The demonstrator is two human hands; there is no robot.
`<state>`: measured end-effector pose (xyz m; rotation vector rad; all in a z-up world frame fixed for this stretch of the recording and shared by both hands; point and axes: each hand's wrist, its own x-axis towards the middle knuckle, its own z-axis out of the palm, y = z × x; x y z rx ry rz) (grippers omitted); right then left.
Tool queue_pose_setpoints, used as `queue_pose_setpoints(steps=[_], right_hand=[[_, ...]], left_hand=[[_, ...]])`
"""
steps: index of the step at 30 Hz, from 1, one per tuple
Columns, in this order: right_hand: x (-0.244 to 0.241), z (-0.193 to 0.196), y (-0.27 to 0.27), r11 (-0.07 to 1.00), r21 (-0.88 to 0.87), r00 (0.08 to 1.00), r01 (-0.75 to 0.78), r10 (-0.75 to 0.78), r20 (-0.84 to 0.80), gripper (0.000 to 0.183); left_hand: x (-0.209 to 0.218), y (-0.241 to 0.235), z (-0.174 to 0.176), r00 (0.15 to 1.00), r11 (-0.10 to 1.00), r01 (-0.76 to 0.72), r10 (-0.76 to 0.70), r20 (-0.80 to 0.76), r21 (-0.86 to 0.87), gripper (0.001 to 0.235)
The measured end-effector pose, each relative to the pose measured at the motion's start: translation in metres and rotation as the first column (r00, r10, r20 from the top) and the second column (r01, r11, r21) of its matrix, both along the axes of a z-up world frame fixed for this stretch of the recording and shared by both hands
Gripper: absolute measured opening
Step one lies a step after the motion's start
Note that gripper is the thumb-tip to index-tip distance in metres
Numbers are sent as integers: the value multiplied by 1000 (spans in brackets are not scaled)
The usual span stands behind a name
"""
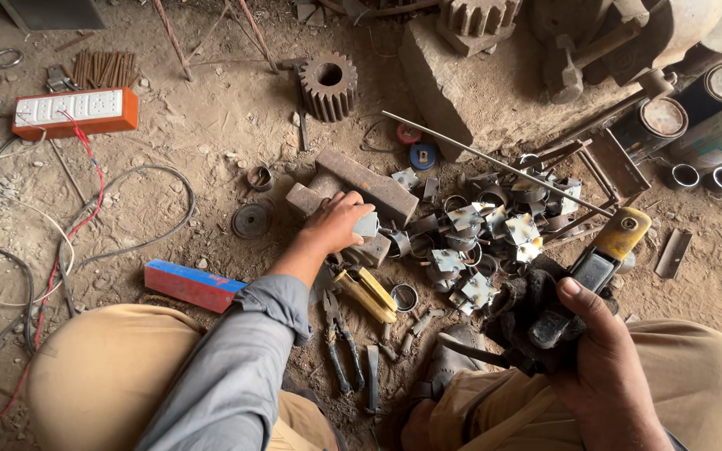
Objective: The person uses a welding electrode holder to join small metal components while seated on the floor, picking up and positioning metal pieces before applying the electrode to create welds.
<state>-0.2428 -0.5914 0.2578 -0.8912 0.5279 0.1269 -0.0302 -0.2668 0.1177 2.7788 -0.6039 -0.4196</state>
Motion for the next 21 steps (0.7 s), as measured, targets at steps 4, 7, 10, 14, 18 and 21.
queue_pose_setpoints(steps=[4,7,10,14,18,21], right_hand=[[0,1,2,1000,-14,1000,-10,10,17,48],[1,1,4,999,-28,999,-19,20,29,50],[1,1,5,999,-47,1000,-12,12,18,50],[3,2,7,998,-55,1000,-2,1,-7,51],[3,1,7,997,-72,1000,3,-4,-8,51],[3,1,6,998,-55,1000,-2,3,13,51]], left_hand=[[1,-2,5,998,999,-39,39,-55,-9,82],[-1,-2,13,994,998,-55,55,-100,-3,75],[0,2,11,997,1000,18,-17,-78,9,76],[3,10,2,995,995,96,-96,12,-26,73],[2,8,-2,998,998,55,-55,6,11,71],[-3,7,1,999,999,0,-1,-36,-35,72]])
